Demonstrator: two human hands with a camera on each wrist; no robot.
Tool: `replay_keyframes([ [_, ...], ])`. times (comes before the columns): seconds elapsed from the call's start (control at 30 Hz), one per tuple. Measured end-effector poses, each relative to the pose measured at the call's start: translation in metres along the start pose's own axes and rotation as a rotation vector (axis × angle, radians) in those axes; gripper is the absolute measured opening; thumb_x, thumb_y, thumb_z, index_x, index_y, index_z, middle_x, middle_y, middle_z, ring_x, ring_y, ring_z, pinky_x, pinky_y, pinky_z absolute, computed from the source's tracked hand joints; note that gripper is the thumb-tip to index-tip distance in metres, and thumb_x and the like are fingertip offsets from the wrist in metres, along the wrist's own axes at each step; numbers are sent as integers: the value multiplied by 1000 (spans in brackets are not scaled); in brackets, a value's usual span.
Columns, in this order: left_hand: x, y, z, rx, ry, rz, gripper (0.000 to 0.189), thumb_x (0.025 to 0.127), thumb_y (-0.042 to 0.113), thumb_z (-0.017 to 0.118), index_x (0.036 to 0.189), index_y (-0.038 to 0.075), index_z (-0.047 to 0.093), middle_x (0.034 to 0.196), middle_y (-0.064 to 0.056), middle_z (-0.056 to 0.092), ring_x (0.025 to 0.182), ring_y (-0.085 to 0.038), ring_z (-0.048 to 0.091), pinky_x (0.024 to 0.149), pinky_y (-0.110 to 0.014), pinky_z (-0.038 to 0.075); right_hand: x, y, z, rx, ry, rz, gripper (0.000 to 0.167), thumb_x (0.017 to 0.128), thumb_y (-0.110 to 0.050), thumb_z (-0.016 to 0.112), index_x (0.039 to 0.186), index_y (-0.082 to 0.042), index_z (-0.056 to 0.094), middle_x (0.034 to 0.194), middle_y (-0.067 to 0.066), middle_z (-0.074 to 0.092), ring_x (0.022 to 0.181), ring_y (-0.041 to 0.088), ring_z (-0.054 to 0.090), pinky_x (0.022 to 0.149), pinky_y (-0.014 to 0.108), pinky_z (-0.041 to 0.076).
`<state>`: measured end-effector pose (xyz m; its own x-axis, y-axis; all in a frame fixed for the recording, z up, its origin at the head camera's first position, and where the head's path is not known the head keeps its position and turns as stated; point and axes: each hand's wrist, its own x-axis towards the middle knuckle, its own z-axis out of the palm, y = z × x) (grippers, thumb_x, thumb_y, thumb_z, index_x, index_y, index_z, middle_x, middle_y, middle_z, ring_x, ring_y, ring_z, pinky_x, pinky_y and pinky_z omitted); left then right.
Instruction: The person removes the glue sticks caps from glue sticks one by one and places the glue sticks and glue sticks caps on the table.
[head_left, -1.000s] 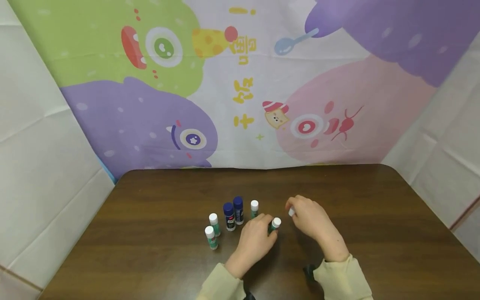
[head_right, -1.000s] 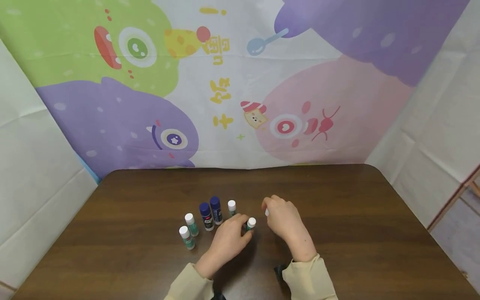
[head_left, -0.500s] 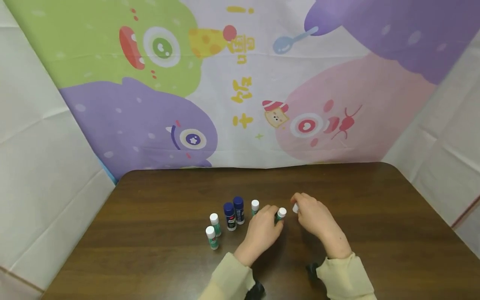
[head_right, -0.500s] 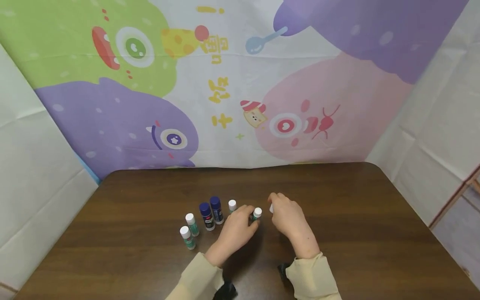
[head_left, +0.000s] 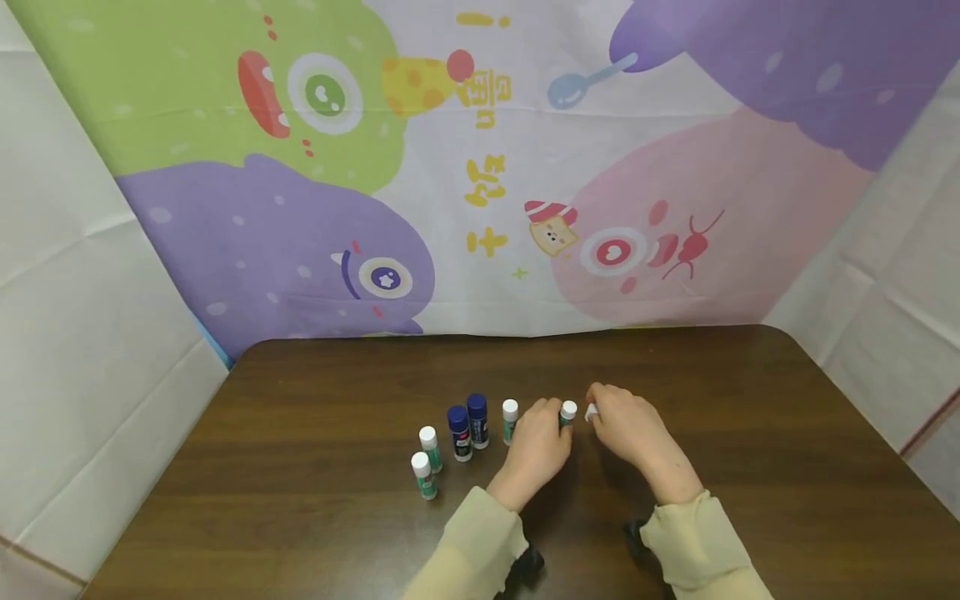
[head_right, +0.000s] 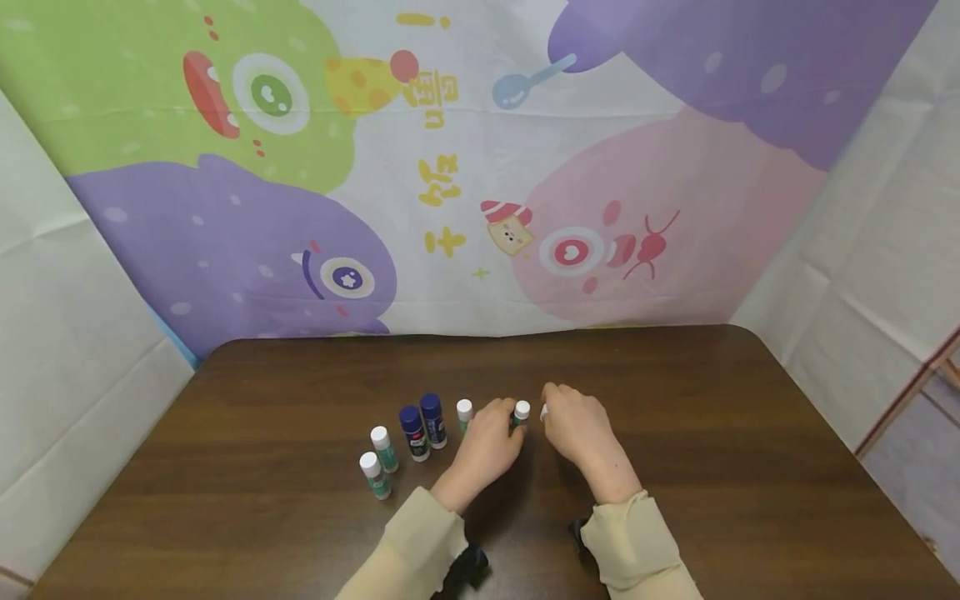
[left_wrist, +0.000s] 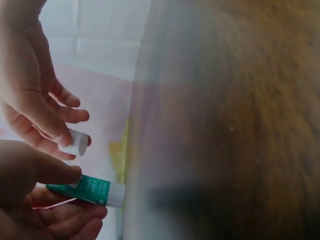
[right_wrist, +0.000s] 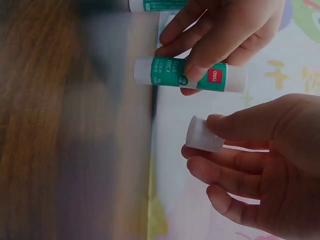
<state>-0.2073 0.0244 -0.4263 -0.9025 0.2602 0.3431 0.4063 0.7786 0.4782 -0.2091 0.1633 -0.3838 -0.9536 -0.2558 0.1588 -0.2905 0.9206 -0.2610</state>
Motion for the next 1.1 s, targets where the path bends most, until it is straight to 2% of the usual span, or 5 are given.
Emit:
replay_keyframes([
  [0.17,2,-1,7,7,14,-12,11,78,12,66,84,4,61,76,-7,58,73,-24,61,60,-33,46,1,4,5,33,-7,54,10,79,-11,64,87,-8,61,82,8,62,71,25,60,58,40,46],
  [0.37,4,-1,13,-1,1,-35,12,79,13,66,85,4,61,77,-7,59,74,-26,62,61,-37,46,2,10,8,41,-44,139,10,78,-15,66,86,-10,62,84,8,63,72,26,60,58,42,45],
  [0.53,7,0,17,-29,-7,-59,13,79,14,65,85,4,60,78,-7,59,76,-27,62,62,-38,47,2,13,12,46,-67,174,10,77,-15,66,85,-11,62,82,8,62,68,24,58,55,40,44],
  [0.83,7,0,21,-84,-25,-97,18,79,18,68,90,5,63,83,-7,61,81,-26,62,66,-37,48,1,14,19,87,-36,205,13,77,-14,64,88,-8,63,86,10,64,69,27,59,54,41,45],
  [1.1,9,-2,19,-109,-32,-118,18,79,18,68,92,5,64,85,-7,62,84,-26,62,68,-36,48,1,12,25,89,-88,205,9,80,-16,65,87,-11,65,87,7,65,71,26,60,55,40,45],
])
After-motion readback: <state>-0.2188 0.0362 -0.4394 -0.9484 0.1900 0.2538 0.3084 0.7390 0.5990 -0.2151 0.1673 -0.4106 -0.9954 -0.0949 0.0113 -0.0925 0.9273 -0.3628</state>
